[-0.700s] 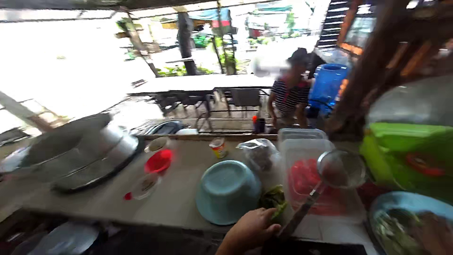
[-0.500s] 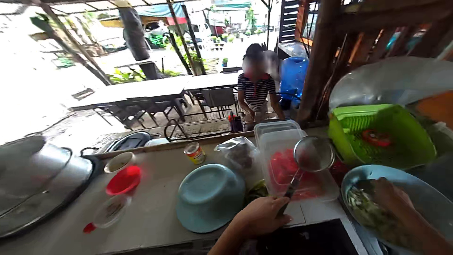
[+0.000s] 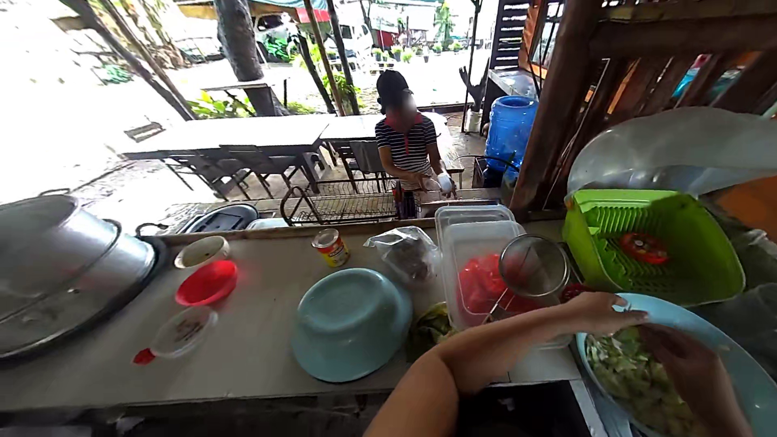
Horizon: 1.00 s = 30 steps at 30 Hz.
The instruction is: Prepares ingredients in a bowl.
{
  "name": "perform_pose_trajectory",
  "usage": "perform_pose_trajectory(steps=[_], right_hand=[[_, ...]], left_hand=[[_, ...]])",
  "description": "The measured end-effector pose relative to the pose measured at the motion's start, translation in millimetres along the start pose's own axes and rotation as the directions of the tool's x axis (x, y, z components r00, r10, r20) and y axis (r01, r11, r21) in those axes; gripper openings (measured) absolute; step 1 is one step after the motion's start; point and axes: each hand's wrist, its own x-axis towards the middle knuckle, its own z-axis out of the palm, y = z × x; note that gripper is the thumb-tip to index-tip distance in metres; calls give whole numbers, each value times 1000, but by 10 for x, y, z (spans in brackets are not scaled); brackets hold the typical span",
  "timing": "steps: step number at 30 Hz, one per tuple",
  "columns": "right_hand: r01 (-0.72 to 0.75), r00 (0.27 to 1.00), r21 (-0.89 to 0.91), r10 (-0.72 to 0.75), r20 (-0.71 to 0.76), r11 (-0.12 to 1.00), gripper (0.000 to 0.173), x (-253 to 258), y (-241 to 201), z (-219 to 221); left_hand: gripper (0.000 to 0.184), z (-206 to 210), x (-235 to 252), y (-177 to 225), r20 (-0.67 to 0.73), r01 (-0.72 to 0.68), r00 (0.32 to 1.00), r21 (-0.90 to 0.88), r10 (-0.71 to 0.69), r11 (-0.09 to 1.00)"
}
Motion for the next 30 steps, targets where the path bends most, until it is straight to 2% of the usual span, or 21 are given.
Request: perform_pose_trajectory(steps=[1,3,6,10,12,15,18,20,23,27,30], right_hand=[[43,999,-9,-43,7,999,26,-40,-34,-1],[107,994,-96,-106,14,990,24,-98,-45,-11],[152,988,-198,-155,-3,968,24,-143,-26,-39],[98,995,-203,-101,-4,974,31,-129,0,-38],[93,995,-189,-97,-10,978,30,-102,-2,-34],[97,995,-77,-97,-2,992,31,-74,41,-55],[-9,997,174,-5,81,985,41,-2,137,-92],[-58,995,227,38,92,972,35,5,158,-76],[-37,996,83,29,90,996,28,21,150,-54],[-41,983,-164,69,168,986,30,27,60,-50],[-15,980,-394,91,175,919,31,21,-66,7]], left_hand=[[49,47,83,-9,-13,33,999,-93,-35,995],[41,97,180,-44,6,44,999,-159,-44,986],[26,147,264,-130,61,26,998,-97,-20,995],[26,149,359,-165,103,99,989,37,-102,994],[26,124,402,-172,116,81,989,113,-94,990],[23,92,415,-187,106,-25,994,189,5,982],[18,47,431,-214,73,-163,986,218,151,962],[17,38,418,-202,78,-226,974,222,213,949],[17,34,409,-144,128,-259,964,277,232,925],[26,29,433,-52,234,-130,972,448,24,885],[26,40,452,15,299,-84,951,503,-82,860]])
